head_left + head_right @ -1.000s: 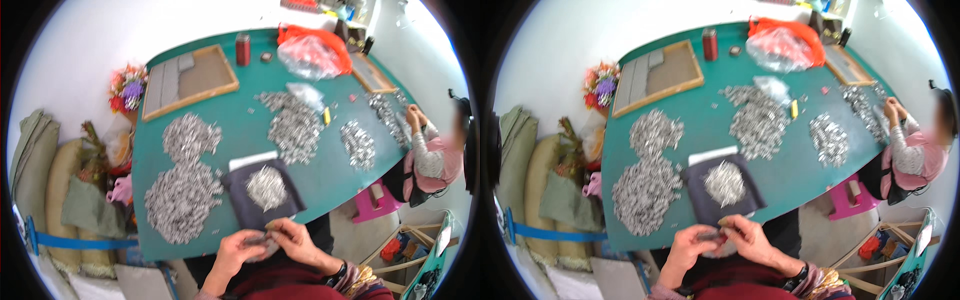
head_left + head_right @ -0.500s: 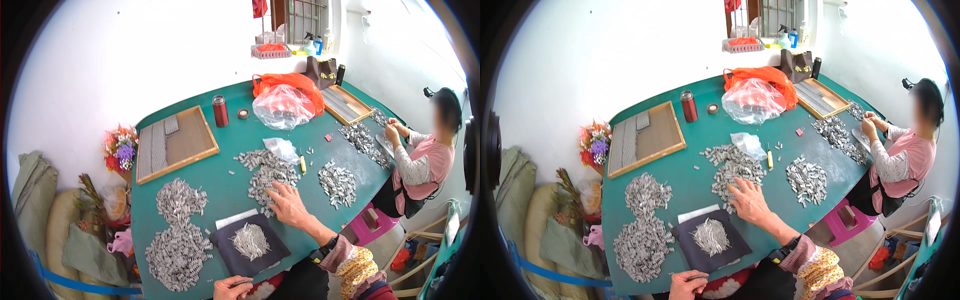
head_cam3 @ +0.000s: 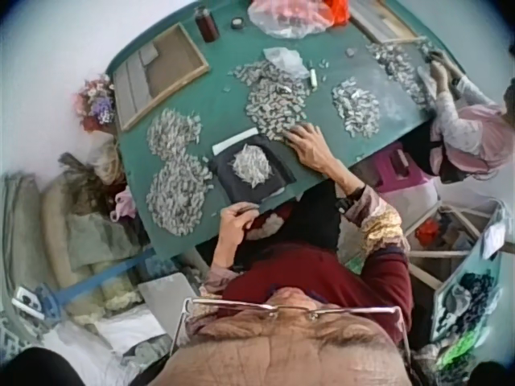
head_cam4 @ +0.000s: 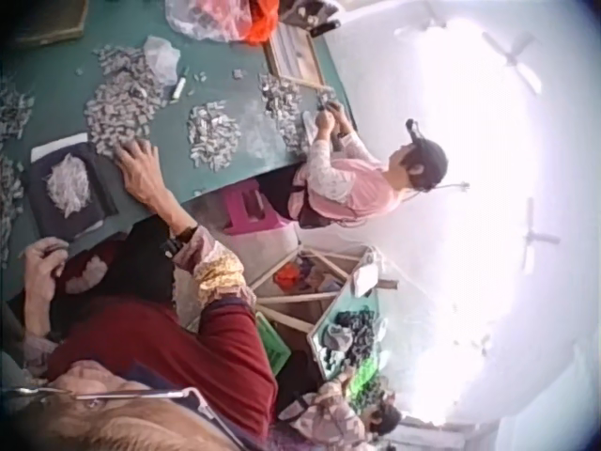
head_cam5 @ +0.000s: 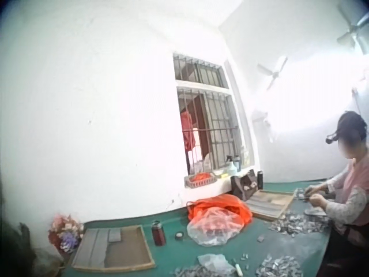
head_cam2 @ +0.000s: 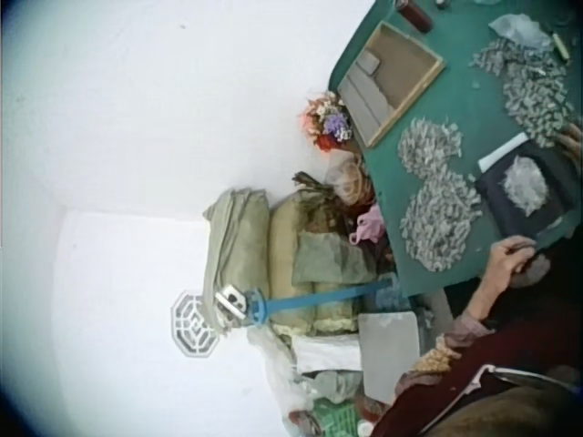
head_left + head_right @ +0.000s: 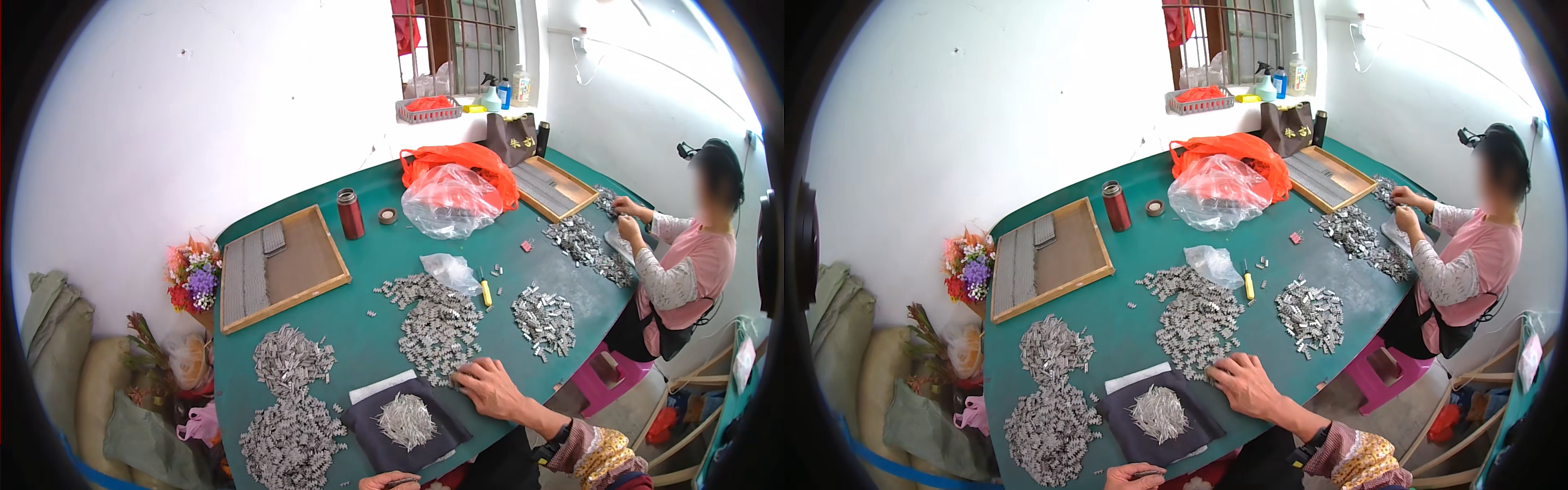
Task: Sorting and inspecting small metal components at a workshop table.
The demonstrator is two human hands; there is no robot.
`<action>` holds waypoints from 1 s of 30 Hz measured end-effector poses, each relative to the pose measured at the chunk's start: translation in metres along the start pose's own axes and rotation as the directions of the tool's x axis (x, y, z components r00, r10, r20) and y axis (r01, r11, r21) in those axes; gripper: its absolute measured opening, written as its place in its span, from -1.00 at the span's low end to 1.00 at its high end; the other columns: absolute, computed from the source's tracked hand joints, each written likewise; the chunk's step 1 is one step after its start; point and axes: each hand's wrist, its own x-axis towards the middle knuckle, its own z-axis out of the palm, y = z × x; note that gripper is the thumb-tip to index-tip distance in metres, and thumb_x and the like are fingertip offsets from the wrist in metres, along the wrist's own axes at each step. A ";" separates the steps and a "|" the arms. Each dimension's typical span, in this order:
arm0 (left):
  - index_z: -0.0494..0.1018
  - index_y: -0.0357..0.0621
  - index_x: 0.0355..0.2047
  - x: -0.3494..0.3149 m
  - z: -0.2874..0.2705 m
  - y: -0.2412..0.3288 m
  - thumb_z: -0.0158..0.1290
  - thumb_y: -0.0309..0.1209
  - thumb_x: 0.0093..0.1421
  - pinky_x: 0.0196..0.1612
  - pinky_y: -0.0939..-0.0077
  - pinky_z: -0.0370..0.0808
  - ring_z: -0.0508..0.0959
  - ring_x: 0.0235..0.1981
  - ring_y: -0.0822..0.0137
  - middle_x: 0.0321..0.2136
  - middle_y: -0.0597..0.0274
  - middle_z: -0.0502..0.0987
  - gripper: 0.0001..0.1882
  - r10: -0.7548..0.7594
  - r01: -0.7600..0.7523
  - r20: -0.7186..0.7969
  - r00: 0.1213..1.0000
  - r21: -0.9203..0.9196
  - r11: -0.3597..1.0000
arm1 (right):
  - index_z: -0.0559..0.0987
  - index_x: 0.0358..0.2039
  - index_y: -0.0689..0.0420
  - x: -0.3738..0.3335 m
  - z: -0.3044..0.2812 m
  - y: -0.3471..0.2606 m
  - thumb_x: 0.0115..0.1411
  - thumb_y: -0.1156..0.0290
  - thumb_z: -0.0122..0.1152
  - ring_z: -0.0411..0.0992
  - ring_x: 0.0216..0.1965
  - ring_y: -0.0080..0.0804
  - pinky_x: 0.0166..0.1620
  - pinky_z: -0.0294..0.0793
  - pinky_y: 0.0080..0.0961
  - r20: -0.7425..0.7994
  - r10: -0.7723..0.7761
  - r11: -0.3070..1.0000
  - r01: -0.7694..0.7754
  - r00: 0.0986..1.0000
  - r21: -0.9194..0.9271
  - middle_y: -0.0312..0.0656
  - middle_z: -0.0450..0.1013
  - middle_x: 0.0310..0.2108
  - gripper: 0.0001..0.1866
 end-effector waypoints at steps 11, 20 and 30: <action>0.58 -0.36 -0.48 -0.009 -0.004 0.010 0.11 -0.56 0.09 -0.59 0.56 0.23 0.35 -0.68 0.50 -0.61 0.26 0.50 -0.90 0.140 -0.143 0.024 0.990 0.161 0.977 | 0.60 -0.09 0.07 0.119 0.017 0.024 0.16 0.33 0.24 0.36 0.08 -0.12 0.06 0.33 -0.24 -0.129 -0.080 0.995 0.088 0.988 0.056 -0.10 0.38 0.07 -0.71; 0.61 -0.36 -0.41 -0.023 -0.039 0.004 0.16 -0.55 0.09 -0.57 0.58 0.24 0.37 -0.66 0.51 -0.58 0.28 0.49 -0.90 0.171 -0.152 -0.099 0.980 0.172 0.973 | 0.46 0.19 -0.13 0.212 0.084 0.049 0.17 -0.13 0.16 0.13 0.32 0.07 0.21 0.12 0.23 0.039 -0.088 0.961 0.095 0.995 -0.260 -0.03 0.16 0.33 -0.37; 0.61 -0.39 -0.39 -0.001 -0.032 0.018 0.18 -0.56 0.09 -0.56 0.57 0.23 0.35 -0.65 0.51 -0.59 0.27 0.47 -0.89 0.065 -0.042 -0.118 0.991 0.190 0.981 | 0.53 0.07 -0.09 0.149 0.034 0.056 0.13 0.02 0.27 0.26 0.19 -0.18 0.20 0.20 -0.08 0.095 -0.216 0.970 0.224 0.972 -0.089 -0.22 0.38 0.11 -0.49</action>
